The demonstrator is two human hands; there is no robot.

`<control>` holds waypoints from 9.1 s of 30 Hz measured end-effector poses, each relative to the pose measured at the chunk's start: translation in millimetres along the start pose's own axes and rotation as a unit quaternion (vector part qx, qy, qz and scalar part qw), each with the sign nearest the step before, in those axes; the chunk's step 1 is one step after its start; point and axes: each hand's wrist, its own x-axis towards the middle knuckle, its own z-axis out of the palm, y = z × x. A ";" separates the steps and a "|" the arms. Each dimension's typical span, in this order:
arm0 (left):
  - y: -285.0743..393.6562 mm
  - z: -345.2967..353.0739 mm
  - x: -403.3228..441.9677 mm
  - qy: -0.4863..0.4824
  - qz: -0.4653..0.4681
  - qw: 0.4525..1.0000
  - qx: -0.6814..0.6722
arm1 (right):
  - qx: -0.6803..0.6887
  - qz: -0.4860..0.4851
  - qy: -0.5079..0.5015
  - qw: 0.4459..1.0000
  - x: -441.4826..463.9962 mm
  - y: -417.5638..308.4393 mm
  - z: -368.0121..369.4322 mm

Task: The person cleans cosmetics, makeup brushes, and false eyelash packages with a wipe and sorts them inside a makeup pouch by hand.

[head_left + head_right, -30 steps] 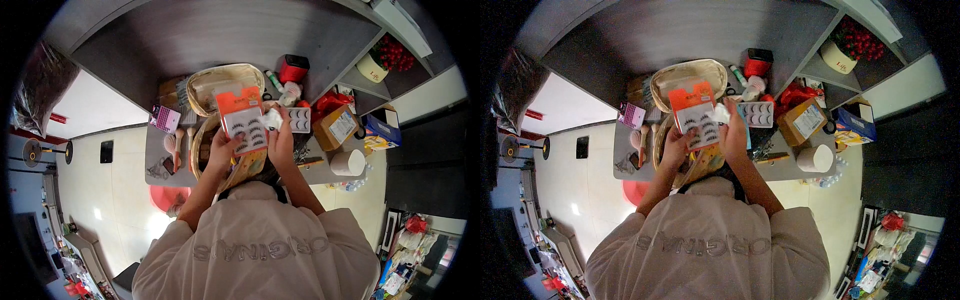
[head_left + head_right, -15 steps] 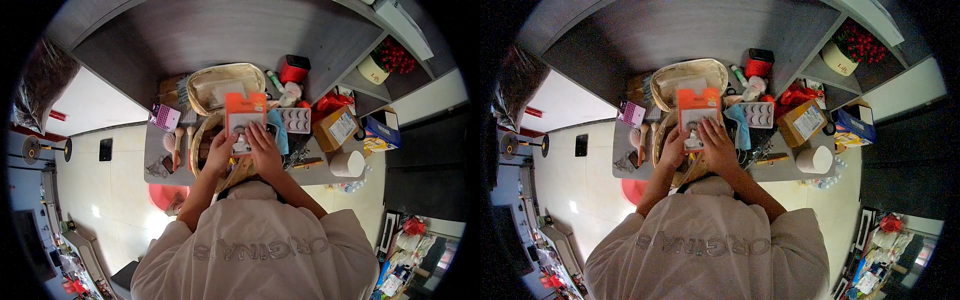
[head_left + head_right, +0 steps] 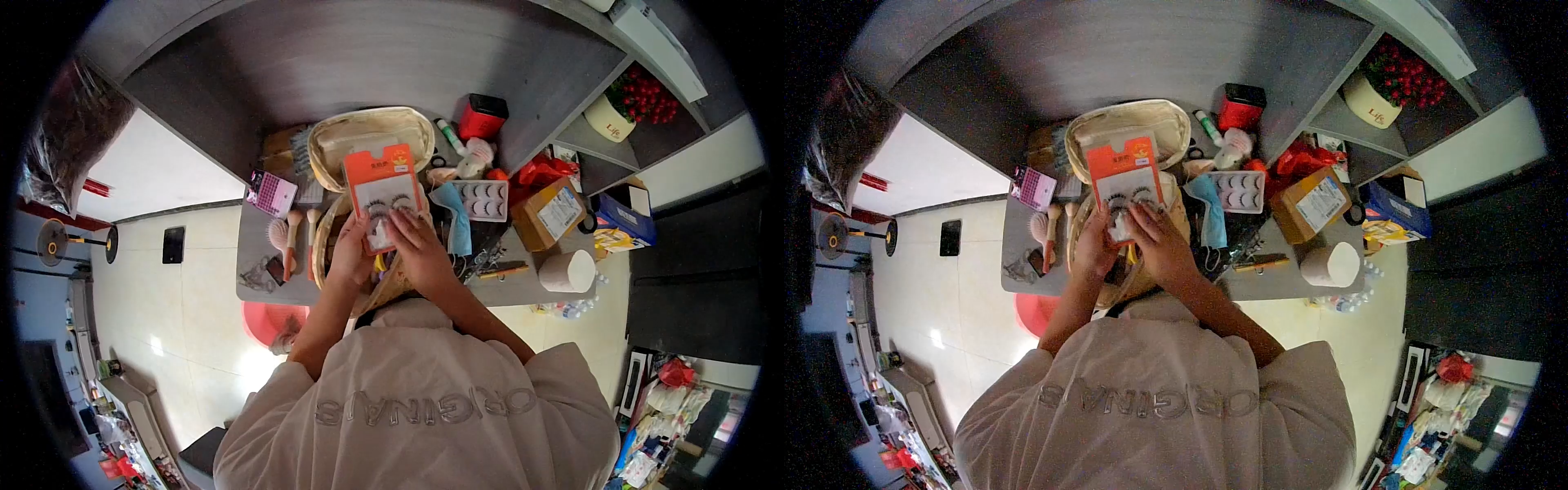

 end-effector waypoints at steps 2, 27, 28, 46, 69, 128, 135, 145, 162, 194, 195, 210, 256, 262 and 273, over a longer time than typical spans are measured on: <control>-5.3 -12.7 4.5 -0.015 0.004 1.000 -0.006 | 0.061 0.000 -0.002 0.998 -3.9 0.8 1.2; -13.6 0.1 1.7 -0.075 0.038 0.985 0.149 | 0.039 0.044 0.065 0.996 6.7 14.2 10.1; -11.8 1.2 2.5 -0.040 0.015 0.989 0.138 | 0.060 0.038 0.062 0.996 3.2 14.9 14.2; -15.7 -10.1 11.4 -0.188 0.071 0.885 0.420 | 0.103 0.066 0.166 0.979 22.2 31.3 -14.6; -33.5 1.3 16.2 -0.073 0.155 0.953 0.250 | 0.611 0.314 0.221 0.692 -16.5 41.4 36.1; 3.8 -29.8 8.5 -0.049 0.029 0.998 -0.013 | 0.085 0.017 0.014 0.996 -9.4 13.8 16.0; 3.7 -49.1 13.1 0.051 0.083 0.957 0.273 | 0.182 0.046 -0.003 0.982 -12.8 6.7 29.4; -17.5 -35.2 -21.4 0.069 0.138 0.506 0.848 | 0.256 0.236 0.162 0.923 -18.5 36.5 16.9; -63.7 -80.3 10.0 0.106 0.144 0.384 0.906 | 0.232 0.199 0.126 0.944 -28.9 44.1 34.5; -70.7 -27.7 2.1 -0.110 0.208 0.489 0.840 | 0.077 0.457 0.321 0.826 -87.4 172.5 29.6; -70.3 -27.6 2.3 -0.109 0.205 0.497 0.836 | 0.086 0.453 0.336 0.821 -82.6 166.1 18.9; -53.1 11.2 18.3 0.053 0.088 0.972 0.211 | 0.567 0.459 0.252 0.636 -31.4 35.0 11.9; -11.8 -1.0 -8.0 0.045 -0.094 0.981 0.162 | 0.100 0.085 0.060 0.990 4.5 33.6 28.0; -25.8 -26.7 9.1 0.070 -0.053 0.993 0.077 | 0.122 -0.014 -0.045 0.991 -19.5 9.9 37.5; -18.3 -15.7 -6.8 0.038 -0.084 0.987 0.133 | 0.174 0.103 0.142 0.969 -10.9 48.3 40.2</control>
